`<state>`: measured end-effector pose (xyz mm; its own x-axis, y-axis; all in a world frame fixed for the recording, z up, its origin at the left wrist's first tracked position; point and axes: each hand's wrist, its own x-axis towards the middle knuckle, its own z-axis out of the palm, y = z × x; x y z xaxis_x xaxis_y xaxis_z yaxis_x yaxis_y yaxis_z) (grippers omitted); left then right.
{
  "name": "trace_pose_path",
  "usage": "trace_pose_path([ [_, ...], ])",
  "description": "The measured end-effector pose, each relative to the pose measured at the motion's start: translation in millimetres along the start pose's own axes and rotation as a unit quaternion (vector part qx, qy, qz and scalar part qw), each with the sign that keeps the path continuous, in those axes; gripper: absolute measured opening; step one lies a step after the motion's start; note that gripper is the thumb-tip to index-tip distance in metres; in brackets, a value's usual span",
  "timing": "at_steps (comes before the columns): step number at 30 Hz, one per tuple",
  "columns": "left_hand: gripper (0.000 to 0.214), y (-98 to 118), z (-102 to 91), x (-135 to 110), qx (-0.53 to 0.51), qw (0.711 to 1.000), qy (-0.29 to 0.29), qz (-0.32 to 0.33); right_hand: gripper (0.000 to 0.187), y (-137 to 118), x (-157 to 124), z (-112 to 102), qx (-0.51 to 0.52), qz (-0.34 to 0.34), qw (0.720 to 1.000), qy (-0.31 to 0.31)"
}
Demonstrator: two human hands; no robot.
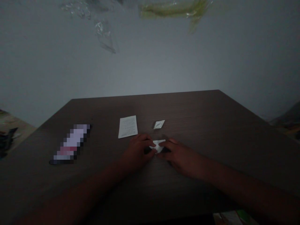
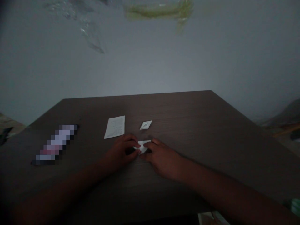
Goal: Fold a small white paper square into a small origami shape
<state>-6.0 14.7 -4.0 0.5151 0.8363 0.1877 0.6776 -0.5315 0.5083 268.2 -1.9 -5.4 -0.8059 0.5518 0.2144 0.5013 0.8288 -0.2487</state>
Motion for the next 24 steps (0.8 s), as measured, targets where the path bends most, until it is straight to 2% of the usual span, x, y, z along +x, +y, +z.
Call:
trace_pose_path([
  [11,0.019,-8.6,-0.4,4.7,-0.011,1.0,-0.013,0.015,0.036,-3.4,2.2,-2.2,0.022,-0.008,1.0,0.005],
  [18,0.021,-13.3,-1.8,8.0,-0.023,0.999,-0.015,0.02,0.03,-4.4,4.5,0.0,-0.014,-0.025,0.999,-0.015],
  [24,0.04,-18.4,-4.6,12.4,-0.028,0.999,-0.025,0.031,0.032,-4.2,4.1,-0.5,-0.015,-0.025,1.0,-0.011],
])
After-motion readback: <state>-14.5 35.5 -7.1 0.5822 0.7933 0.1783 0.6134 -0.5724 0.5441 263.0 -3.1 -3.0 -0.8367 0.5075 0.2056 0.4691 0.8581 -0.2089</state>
